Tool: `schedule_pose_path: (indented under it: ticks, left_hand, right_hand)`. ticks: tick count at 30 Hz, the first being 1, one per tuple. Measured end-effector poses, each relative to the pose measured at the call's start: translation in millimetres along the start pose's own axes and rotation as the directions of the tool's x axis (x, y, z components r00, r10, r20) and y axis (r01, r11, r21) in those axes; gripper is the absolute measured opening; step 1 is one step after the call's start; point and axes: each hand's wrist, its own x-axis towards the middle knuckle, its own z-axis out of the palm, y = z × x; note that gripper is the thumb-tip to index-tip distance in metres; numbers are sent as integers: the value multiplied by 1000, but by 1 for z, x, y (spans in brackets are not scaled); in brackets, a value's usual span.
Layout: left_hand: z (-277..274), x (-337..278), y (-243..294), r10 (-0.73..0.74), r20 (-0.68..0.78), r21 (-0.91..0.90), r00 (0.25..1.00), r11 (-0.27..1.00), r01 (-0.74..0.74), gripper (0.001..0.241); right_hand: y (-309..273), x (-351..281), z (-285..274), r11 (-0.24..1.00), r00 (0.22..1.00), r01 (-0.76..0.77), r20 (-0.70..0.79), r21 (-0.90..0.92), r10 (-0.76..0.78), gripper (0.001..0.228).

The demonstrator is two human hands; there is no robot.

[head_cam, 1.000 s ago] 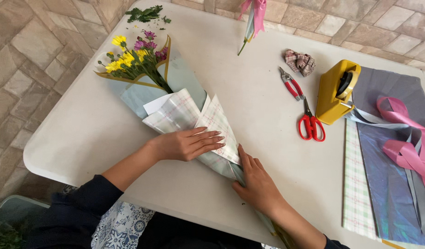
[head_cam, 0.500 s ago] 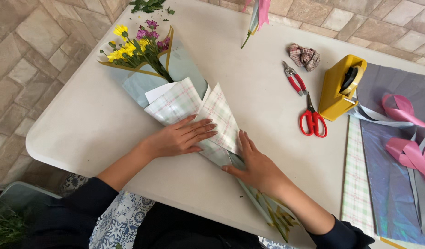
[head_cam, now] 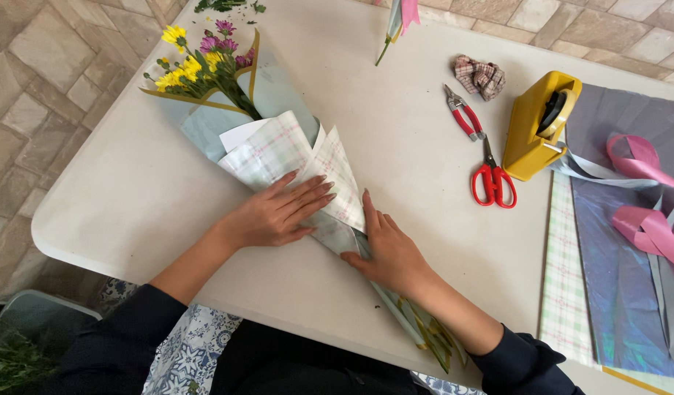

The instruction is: The person wraps a bouquet of yellow and purple flowers using multiple layers of light blue and plaid patterned paper. They secure the wrapping with tape from a dispenser and use scissors to cut paper.

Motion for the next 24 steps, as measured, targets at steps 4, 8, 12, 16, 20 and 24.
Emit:
schedule_pose_path:
  ticks: [4, 8, 12, 16, 20, 24]
  left_hand:
    - [-8, 16, 19, 111, 46, -132, 993, 986, -104, 51]
    - [-7, 42, 34, 158, 67, -174, 985, 974, -144, 62]
    - [0, 50, 32, 160, -4, -202, 987, 967, -158, 29]
    - [-1, 55, 29, 125, -91, -181, 988, 974, -140, 21]
    - [14, 38, 30, 134, -92, -273, 987, 950, -155, 21]
    - [18, 35, 31, 122, -126, -319, 984, 935, -157, 19]
  right_hand:
    - [3, 0, 5, 1000, 1000, 12, 4, 5, -12, 96]
    - [-4, -6, 2, 999, 999, 33, -8, 8, -33, 89]
    - [1, -7, -6, 991, 998, -26, 53, 135, 19, 89]
    - [22, -15, -10, 836, 998, 23, 37, 548, -52, 92]
    - [29, -29, -11, 835, 995, 36, 60, 549, -82, 90]
    - [26, -44, -10, 874, 989, -13, 136, 486, -61, 98]
